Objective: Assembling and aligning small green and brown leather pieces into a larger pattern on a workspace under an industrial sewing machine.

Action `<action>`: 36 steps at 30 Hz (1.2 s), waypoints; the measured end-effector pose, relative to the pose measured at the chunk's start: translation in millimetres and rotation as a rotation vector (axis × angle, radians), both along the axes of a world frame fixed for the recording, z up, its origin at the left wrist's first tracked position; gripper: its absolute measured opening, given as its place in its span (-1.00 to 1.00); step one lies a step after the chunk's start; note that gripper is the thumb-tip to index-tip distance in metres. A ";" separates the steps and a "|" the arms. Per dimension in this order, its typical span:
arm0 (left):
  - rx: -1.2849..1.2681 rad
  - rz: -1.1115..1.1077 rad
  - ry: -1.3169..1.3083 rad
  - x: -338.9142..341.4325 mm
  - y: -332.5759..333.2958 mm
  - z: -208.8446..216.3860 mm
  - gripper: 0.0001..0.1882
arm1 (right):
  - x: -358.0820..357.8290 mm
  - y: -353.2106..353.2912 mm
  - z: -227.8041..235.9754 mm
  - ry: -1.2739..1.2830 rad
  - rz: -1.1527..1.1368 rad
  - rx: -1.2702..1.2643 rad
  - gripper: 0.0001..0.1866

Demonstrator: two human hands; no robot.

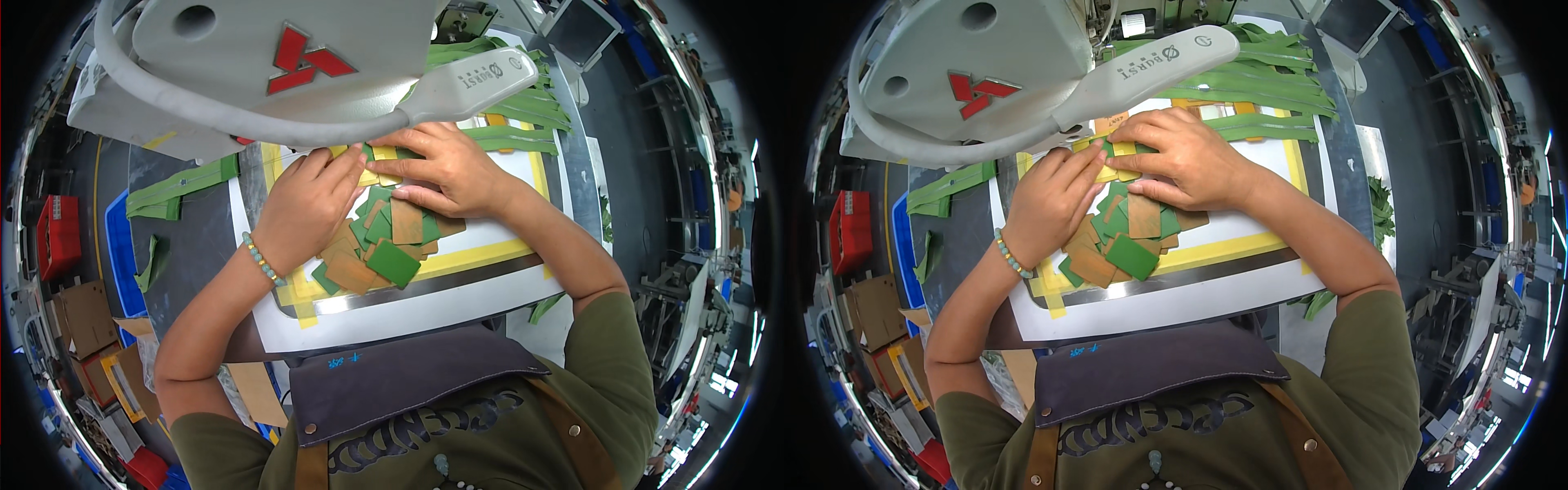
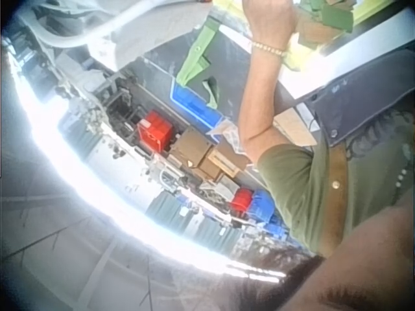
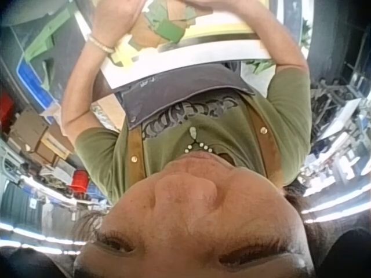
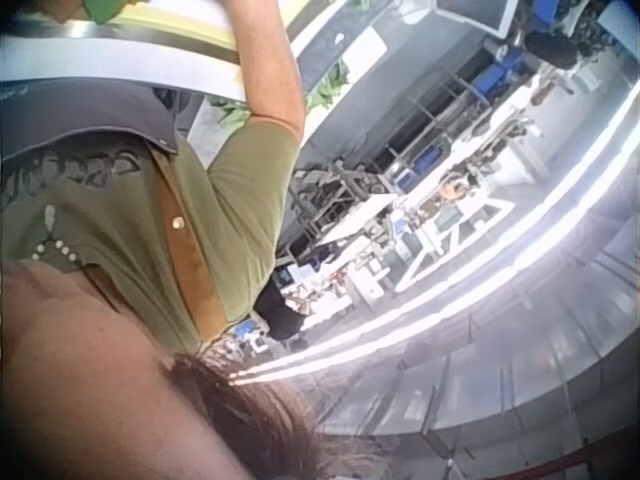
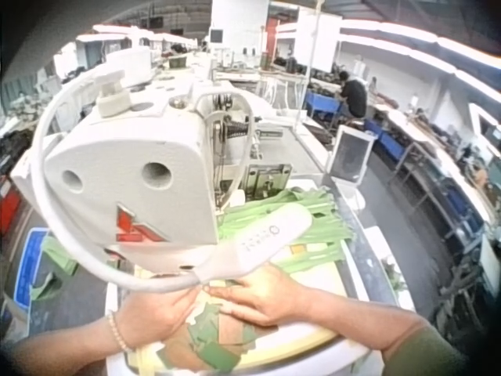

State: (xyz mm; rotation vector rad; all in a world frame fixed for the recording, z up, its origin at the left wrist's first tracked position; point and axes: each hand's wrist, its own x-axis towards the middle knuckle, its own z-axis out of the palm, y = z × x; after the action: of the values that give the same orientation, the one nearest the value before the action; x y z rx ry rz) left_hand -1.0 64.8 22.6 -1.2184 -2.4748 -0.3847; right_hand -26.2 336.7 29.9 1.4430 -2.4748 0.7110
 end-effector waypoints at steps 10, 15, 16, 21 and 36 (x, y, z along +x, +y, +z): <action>0.131 -0.105 -0.176 -13.0 -26.3 -5.2 -0.55 | 2.5 -1.3 -1.4 0.015 -0.019 -0.015 -0.63; 0.097 -0.110 -0.135 -13.1 -20.6 -2.2 -0.59 | 2.6 0.5 -0.2 -0.006 -0.035 0.005 -0.62; 0.086 -0.112 -0.099 -13.0 -16.6 -1.6 -0.61 | 1.8 0.8 0.6 0.003 -0.013 0.011 -0.57; 0.078 -0.120 -0.049 -13.0 -8.6 1.2 -0.65 | 1.5 -0.5 -1.7 -0.012 0.008 0.030 -0.52; -0.048 -0.106 -0.104 -5.0 -23.9 2.6 -0.53 | 0.8 -2.8 0.8 0.015 0.002 0.048 -0.54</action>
State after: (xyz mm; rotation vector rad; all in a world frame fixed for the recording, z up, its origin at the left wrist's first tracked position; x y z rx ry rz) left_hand -6.0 40.9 25.2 -1.3868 -2.5265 -0.4289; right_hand -25.3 334.0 30.7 1.4624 -2.4955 0.6425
